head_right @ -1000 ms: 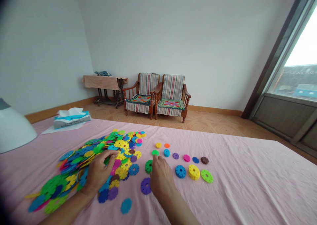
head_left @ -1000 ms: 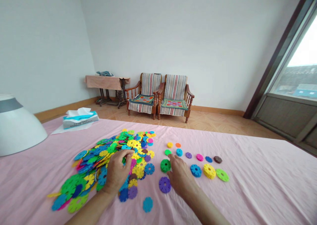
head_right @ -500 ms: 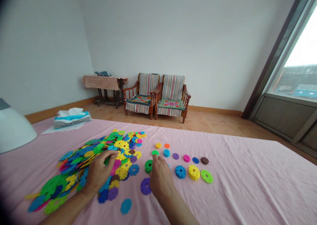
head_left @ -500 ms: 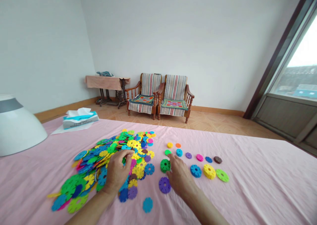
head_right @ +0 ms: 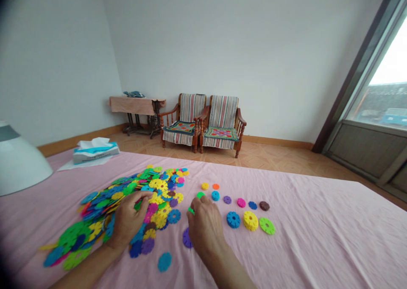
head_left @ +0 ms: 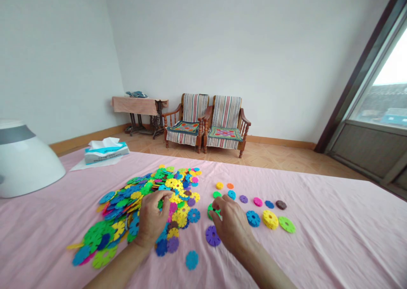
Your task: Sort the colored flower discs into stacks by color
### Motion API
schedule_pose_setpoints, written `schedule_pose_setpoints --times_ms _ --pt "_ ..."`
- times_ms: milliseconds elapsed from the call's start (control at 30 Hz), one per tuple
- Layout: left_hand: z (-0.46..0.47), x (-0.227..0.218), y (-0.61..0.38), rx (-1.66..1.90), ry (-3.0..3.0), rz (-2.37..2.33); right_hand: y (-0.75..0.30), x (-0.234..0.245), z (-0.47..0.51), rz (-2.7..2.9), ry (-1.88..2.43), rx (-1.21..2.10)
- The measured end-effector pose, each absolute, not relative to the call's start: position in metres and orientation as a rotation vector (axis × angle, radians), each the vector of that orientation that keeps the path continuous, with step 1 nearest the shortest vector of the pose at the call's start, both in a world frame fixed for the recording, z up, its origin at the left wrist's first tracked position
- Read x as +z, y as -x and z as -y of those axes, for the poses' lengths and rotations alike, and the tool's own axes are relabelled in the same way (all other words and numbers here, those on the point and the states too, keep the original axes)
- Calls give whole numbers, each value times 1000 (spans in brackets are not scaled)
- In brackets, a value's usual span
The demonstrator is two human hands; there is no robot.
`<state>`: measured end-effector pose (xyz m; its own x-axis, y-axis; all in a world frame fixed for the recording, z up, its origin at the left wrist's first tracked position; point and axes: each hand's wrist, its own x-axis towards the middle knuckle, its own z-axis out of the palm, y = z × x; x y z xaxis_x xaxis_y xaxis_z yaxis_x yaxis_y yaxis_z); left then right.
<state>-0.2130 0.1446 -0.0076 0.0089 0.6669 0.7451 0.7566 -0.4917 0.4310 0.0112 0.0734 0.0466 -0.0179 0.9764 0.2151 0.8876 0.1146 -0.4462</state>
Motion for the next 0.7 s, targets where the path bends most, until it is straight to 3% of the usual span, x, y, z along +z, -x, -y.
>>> schedule_pose_setpoints --times_ms 400,700 --pt "-146 -11 212 -1502 2195 1552 40 27 -49 2160 1446 564" --pt "-145 -9 212 -1519 2178 1560 66 7 -57 2369 1400 310"
